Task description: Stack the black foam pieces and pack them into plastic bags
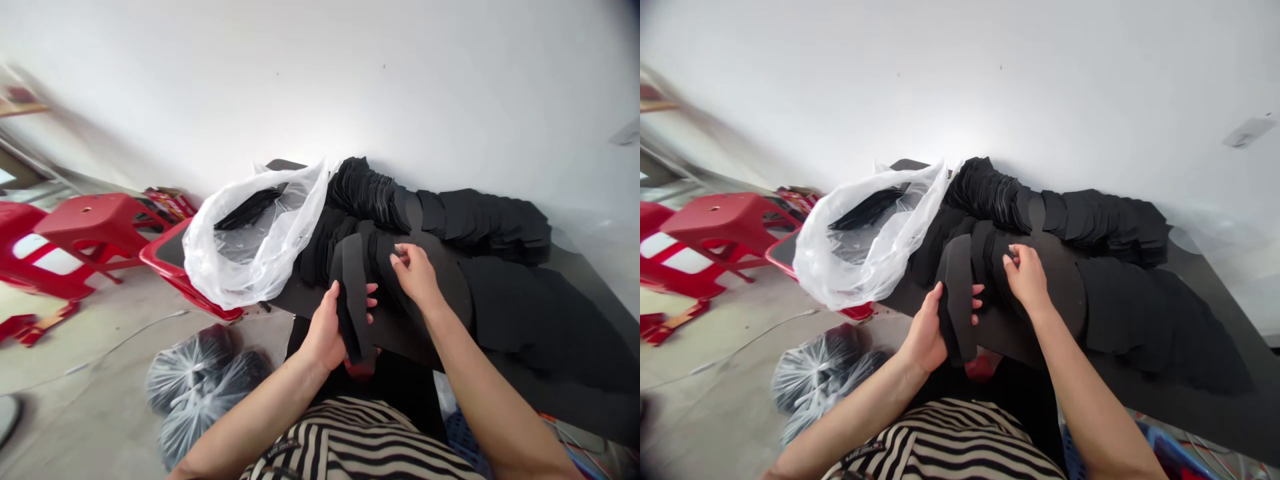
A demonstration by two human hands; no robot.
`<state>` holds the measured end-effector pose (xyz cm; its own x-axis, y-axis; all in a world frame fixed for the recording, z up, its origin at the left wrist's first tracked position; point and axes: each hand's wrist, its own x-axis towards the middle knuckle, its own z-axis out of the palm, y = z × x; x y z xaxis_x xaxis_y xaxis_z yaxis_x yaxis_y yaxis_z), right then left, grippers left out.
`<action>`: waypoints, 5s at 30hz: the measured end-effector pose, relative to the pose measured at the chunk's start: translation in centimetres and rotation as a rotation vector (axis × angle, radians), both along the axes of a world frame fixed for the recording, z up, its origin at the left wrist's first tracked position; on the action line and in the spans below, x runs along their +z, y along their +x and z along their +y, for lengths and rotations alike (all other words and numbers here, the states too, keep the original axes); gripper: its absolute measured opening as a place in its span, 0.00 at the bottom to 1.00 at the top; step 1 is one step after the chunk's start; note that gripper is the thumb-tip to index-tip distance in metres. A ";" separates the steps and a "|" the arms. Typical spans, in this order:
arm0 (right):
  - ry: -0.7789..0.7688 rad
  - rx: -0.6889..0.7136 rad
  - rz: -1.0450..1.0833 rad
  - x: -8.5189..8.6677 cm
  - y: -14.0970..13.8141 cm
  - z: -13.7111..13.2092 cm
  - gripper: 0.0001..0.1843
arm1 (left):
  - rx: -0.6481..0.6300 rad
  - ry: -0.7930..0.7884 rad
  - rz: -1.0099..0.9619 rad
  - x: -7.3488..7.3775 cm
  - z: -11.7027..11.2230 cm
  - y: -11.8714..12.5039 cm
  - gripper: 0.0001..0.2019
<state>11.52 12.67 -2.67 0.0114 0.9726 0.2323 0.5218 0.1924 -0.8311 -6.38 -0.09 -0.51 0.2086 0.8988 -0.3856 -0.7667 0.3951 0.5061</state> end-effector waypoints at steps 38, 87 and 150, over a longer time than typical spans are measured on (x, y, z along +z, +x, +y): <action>0.193 -0.035 -0.165 3.6 8.1 -7.9 0.15 | -0.131 -0.042 0.035 1.1 2.0 5.6 0.31; 0.424 0.026 -0.242 2.2 -2.2 -11.6 0.26 | 0.233 0.068 0.164 -0.7 0.0 5.1 0.20; 0.171 -0.385 -0.459 1.1 11.7 -6.8 0.21 | -0.072 -0.122 0.126 2.4 0.9 6.9 0.30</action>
<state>23.21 5.88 -1.57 0.2163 0.8670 0.4488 0.8769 0.0296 -0.4798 0.48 0.79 1.87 0.2142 0.8284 -0.5176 -0.6680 0.5109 0.5411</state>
